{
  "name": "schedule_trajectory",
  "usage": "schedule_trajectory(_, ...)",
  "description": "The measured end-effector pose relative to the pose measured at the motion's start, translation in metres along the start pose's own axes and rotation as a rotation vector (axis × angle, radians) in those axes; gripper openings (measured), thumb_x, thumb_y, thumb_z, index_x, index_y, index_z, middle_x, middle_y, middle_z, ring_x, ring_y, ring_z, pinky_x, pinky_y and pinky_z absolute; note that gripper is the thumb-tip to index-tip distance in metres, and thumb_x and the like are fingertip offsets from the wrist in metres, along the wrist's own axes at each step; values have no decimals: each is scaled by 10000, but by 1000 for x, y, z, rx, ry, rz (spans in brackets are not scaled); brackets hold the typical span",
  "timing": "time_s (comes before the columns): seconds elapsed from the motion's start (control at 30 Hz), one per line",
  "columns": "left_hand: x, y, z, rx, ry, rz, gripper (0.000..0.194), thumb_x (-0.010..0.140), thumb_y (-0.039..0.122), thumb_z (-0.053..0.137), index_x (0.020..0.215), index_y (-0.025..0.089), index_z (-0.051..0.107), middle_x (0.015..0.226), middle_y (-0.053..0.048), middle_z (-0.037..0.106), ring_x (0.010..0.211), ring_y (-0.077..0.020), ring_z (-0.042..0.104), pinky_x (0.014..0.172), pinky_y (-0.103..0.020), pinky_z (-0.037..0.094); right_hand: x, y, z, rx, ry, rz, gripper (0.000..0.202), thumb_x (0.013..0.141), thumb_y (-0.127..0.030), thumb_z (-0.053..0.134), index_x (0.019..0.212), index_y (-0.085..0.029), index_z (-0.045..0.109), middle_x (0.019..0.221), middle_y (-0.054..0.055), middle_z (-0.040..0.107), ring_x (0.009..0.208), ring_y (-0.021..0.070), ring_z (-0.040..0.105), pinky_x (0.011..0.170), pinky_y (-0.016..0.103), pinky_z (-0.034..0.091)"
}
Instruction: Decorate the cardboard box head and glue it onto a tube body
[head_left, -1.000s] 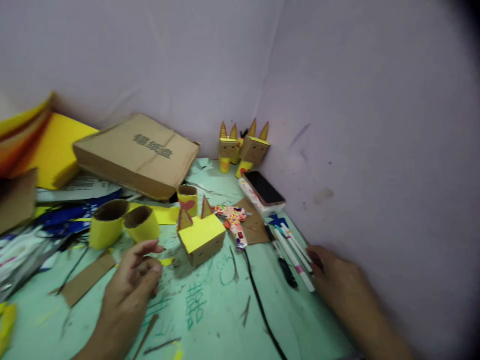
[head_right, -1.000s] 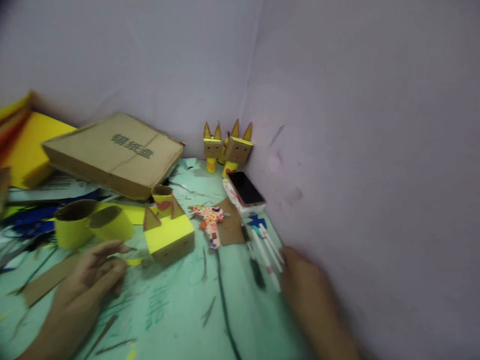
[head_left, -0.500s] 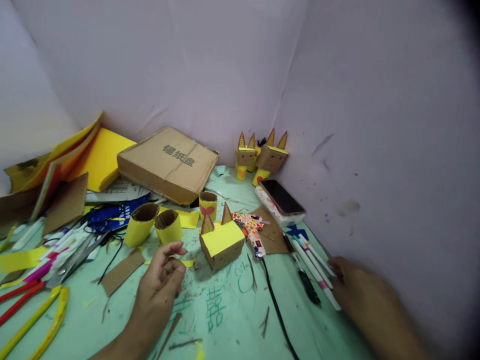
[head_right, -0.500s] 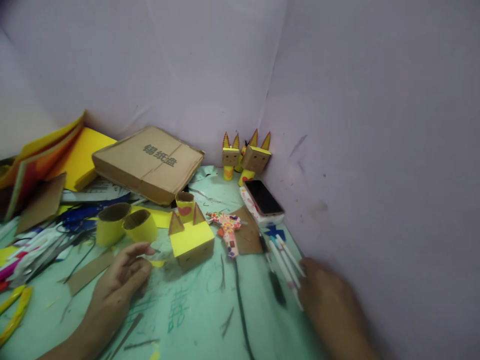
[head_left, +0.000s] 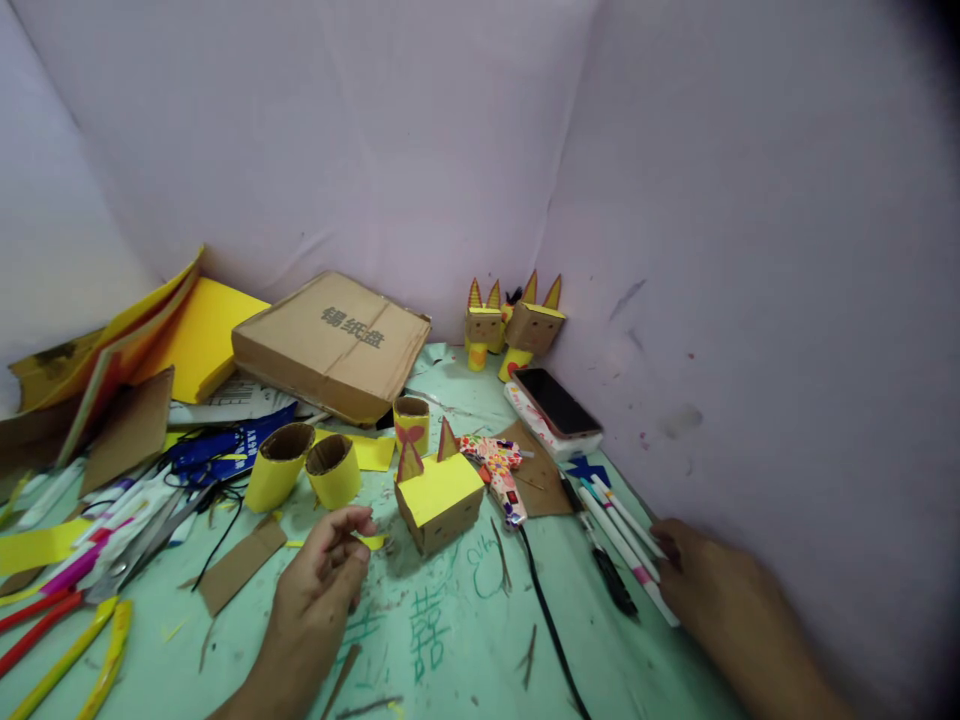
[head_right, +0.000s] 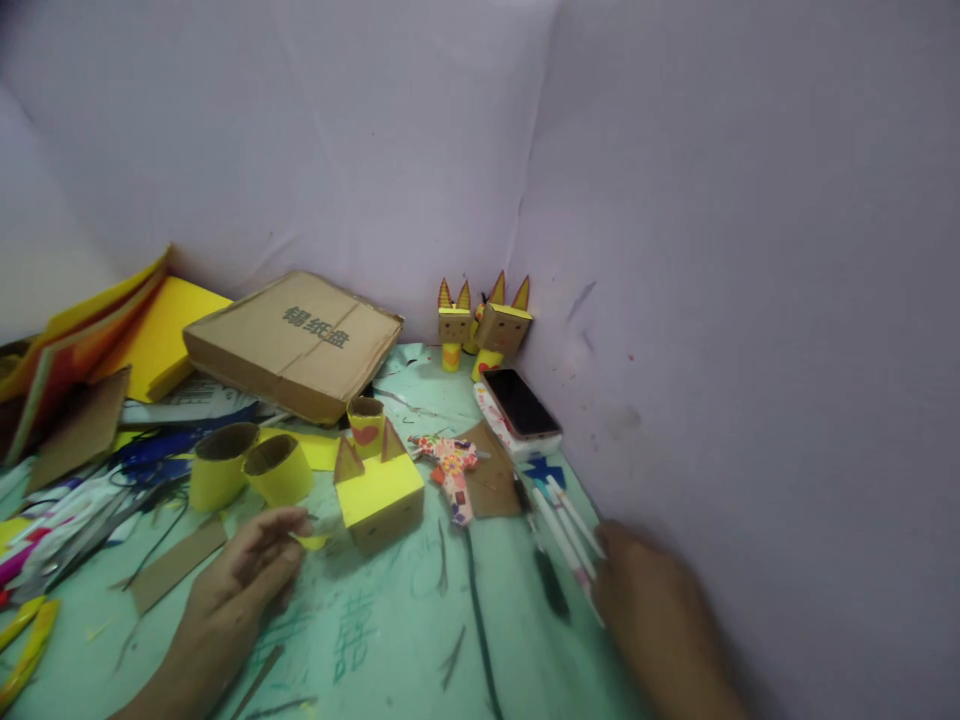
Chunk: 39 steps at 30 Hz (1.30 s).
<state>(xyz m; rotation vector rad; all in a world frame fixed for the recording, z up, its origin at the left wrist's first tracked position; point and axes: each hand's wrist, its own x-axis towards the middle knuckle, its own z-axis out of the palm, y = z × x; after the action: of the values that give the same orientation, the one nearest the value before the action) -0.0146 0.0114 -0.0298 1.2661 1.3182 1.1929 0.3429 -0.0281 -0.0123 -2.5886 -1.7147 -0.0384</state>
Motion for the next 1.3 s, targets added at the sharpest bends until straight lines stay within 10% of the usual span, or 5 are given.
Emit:
schedule_trajectory(0.33, 10, 16, 22, 363, -91, -10, 831, 693, 315, 677, 1427, 168, 315, 1275, -157, 568, 770, -233, 612, 763, -425, 490, -11, -8, -22, 453, 230, -5, 348, 736, -273, 497, 993, -187, 715, 886, 114, 765, 782, 320, 723, 694, 424, 555)
schedule_trajectory(0.53, 18, 25, 33, 354, -87, 25, 818, 655, 249, 711, 1397, 144, 382, 1369, -172, 554, 1270, -377, 489, 1059, -484, 344, 1, -77, -43, 1167, -64, -219, 564, 618, -335, 679, 1165, -233, 585, 1201, 118, 684, 1115, 310, 636, 986, 494, 469)
schedule_trajectory(0.83, 25, 14, 32, -347, -292, -13, 729, 671, 349, 786, 1303, 164, 473, 1171, -121, 665, 887, -265, 665, 835, -369, 534, 24, -136, -14, 1628, -574, -524, 929, 532, -390, 917, 1295, -224, 413, 1399, 192, 519, 1317, 314, 479, 1116, 510, 316)
schedule_trajectory(1.3, 23, -2, 43, -524, -507, 111, 727, 675, 378, 813, 1318, 185, 533, 1310, -143, 615, 1221, -389, 552, 951, -469, 495, 14, -133, -4, 1705, -569, -606, 917, 553, -469, 912, 1297, -232, 431, 1369, 174, 559, 1291, 327, 508, 1074, 502, 372)
